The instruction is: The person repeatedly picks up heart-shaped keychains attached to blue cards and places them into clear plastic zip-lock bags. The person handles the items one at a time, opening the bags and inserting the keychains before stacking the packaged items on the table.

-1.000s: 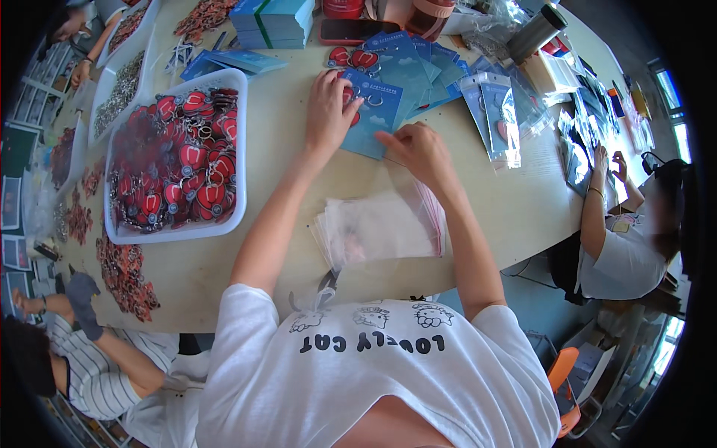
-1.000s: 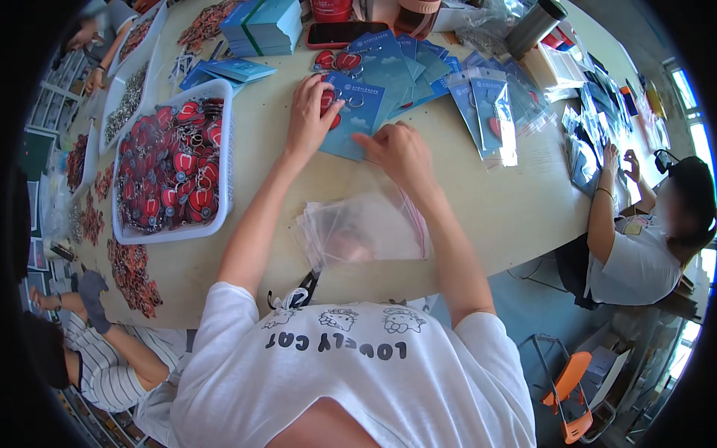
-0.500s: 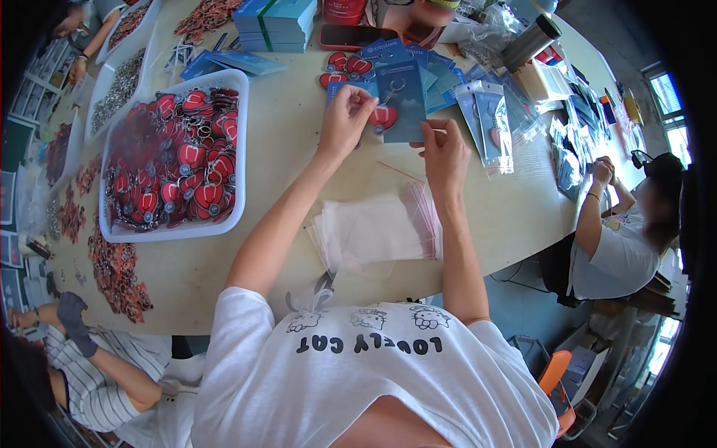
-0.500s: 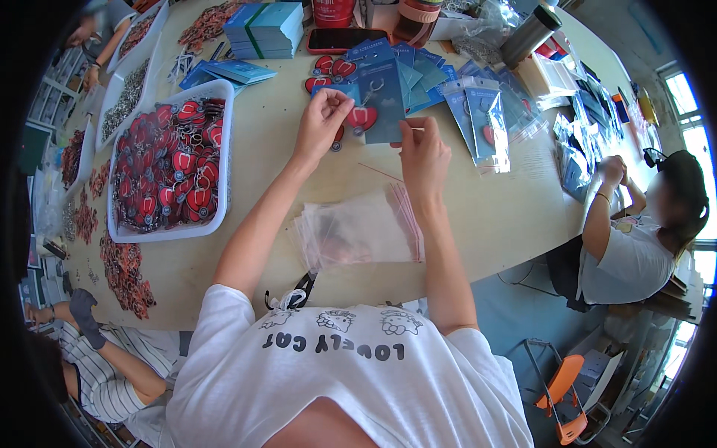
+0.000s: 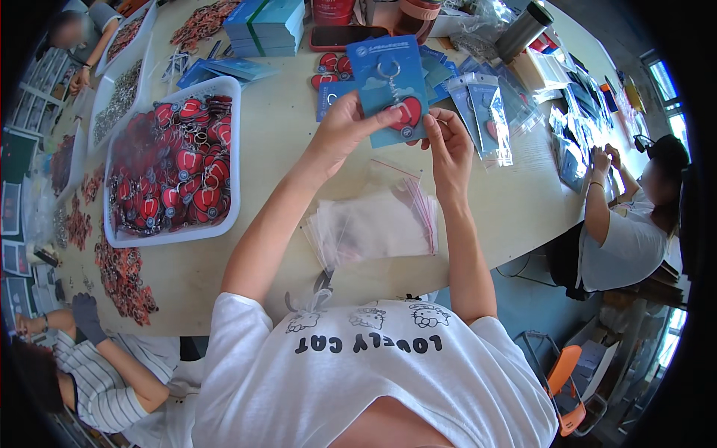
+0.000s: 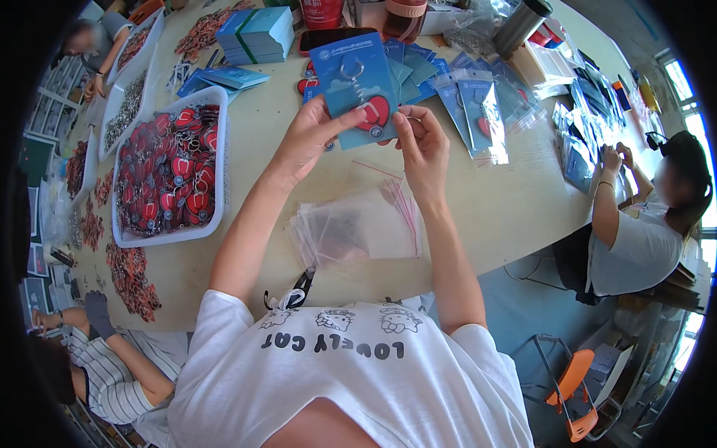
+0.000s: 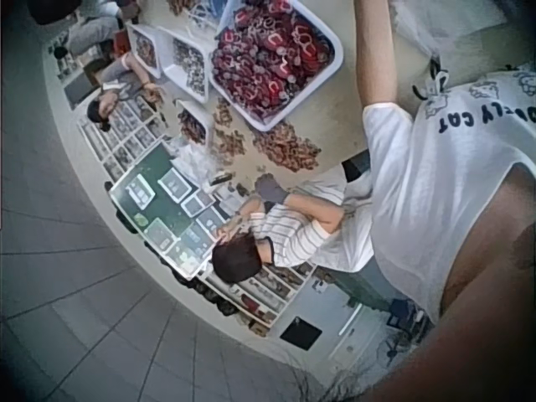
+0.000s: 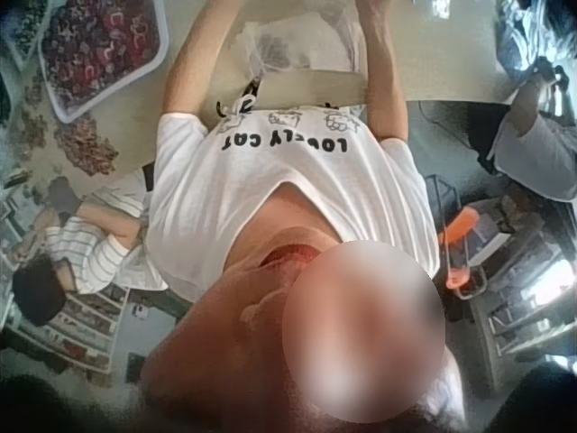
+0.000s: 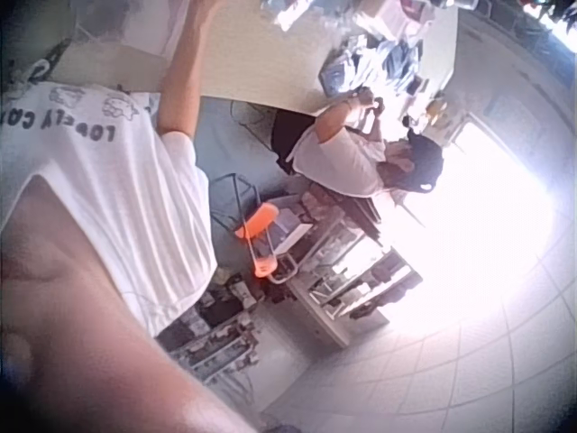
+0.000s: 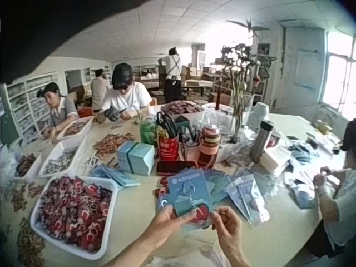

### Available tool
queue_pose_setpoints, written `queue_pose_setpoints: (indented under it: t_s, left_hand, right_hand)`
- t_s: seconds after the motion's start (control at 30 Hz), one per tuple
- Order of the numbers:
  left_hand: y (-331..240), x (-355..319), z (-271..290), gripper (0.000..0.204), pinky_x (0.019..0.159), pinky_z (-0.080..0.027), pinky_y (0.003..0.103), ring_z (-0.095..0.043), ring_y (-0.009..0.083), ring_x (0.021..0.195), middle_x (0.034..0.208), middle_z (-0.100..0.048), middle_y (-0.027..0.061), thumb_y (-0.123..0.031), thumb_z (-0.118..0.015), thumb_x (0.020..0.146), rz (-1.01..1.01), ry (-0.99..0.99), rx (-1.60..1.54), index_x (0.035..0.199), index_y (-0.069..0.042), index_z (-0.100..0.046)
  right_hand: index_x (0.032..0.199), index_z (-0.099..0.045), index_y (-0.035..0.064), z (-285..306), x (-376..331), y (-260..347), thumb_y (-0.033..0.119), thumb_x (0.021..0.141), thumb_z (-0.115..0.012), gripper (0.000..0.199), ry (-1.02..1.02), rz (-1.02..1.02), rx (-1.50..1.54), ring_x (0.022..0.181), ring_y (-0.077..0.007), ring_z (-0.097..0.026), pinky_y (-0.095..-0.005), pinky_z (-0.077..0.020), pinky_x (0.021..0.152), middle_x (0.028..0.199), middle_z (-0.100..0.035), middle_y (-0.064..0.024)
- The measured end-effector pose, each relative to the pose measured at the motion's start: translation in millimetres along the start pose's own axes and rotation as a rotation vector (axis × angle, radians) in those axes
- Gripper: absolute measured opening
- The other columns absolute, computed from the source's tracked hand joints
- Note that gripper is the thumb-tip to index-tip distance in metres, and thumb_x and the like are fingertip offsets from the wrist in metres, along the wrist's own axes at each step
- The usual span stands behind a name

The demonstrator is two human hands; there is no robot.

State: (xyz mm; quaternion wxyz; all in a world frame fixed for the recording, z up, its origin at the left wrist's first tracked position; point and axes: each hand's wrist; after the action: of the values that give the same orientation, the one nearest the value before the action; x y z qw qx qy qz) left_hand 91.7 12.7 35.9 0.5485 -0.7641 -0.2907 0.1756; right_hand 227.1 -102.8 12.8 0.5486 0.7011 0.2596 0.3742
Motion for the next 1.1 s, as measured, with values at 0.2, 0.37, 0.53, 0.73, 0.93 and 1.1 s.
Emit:
queue_pose_setpoints:
  t_s: [0.2, 0.37, 0.53, 0.73, 0.93, 1.1]
  left_hand:
    - [18, -6, -8, 0.028, 0.063, -0.039, 0.021, -0.051, 0.0017, 0.073, 0.085, -0.062, -0.0048, -0.035, -0.056, 0.097, -0.027, -0.214, 0.032, 0.094, -0.008, -0.064]
    - [20, -11, -21, 0.026, 0.074, -0.045, 0.023, -0.058, 0.0060, 0.088, 0.101, -0.063, 0.0007, -0.030, -0.050, 0.099, -0.070, -0.259, -0.118, 0.105, -0.007, -0.060]
    - [14, -14, -24, 0.030, 0.087, -0.048, 0.029, -0.060, 0.0123, 0.099, 0.111, -0.062, 0.0057, -0.028, -0.046, 0.101, -0.124, -0.289, -0.297, 0.114, -0.003, -0.055]
    - [15, -15, -28, 0.023, 0.089, -0.048, 0.030, -0.061, 0.0138, 0.099, 0.110, -0.063, 0.0064, -0.018, -0.052, 0.098, -0.148, -0.213, -0.368, 0.114, -0.001, -0.055]
    - [24, -18, -32, 0.024, 0.087, -0.048, 0.028, -0.060, 0.0126, 0.101, 0.117, -0.062, 0.0077, -0.007, -0.057, 0.094, -0.112, -0.100, -0.269, 0.117, -0.001, -0.056]
    - [31, -56, -5, 0.048, 0.084, -0.034, 0.041, -0.049, 0.0272, 0.094, 0.092, -0.056, 0.0077, -0.040, -0.076, 0.074, -0.408, -0.244, 1.463, 0.098, -0.003, -0.057]
  right_hand:
    - [0.121, -0.053, 0.0068, -23, -8, 12, 0.022, 0.072, -0.082, 0.058, -0.157, 0.332, -0.626, 0.107, -0.0254, -0.056, -0.0329, -0.0466, 0.078, 0.119, -0.055, -0.0128]
    - [0.113, -0.058, 0.0082, -39, -5, 11, 0.018, 0.069, -0.083, 0.052, -0.230, 0.307, -0.600, 0.117, -0.0311, -0.048, -0.0373, -0.0433, 0.087, 0.125, -0.049, -0.0134]
    - [0.095, -0.064, 0.0088, -31, 0, 13, 0.005, 0.069, -0.077, 0.029, -0.238, 0.599, -0.685, 0.109, -0.0250, -0.055, -0.0353, -0.0411, 0.088, 0.110, -0.062, -0.0059]
    - [0.091, -0.069, 0.0112, -19, -8, 18, 0.002, 0.066, -0.072, 0.027, -0.010, 0.749, -0.957, 0.099, -0.0204, -0.061, -0.0320, -0.0399, 0.088, 0.105, -0.066, -0.0009]
    - [0.115, -0.059, 0.0009, -13, -20, 19, 0.021, 0.089, -0.067, 0.034, -0.114, -0.121, 0.085, 0.095, -0.0097, -0.057, -0.0272, -0.0428, 0.087, 0.102, -0.065, -0.0019]
    - [0.106, -0.062, 0.0091, 32, -17, 0, 0.017, 0.094, -0.060, 0.014, -0.227, -0.139, 0.289, 0.093, -0.0080, -0.062, -0.0243, -0.0481, 0.084, 0.104, -0.067, -0.0018]
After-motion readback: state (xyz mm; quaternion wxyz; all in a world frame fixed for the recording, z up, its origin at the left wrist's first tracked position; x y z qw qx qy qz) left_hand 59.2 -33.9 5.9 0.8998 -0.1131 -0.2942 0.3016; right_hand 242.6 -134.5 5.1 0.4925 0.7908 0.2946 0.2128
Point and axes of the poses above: each hand's wrist, its own x-axis towards the middle knuckle, its own z-axis out of the back of the hand, y = z × x
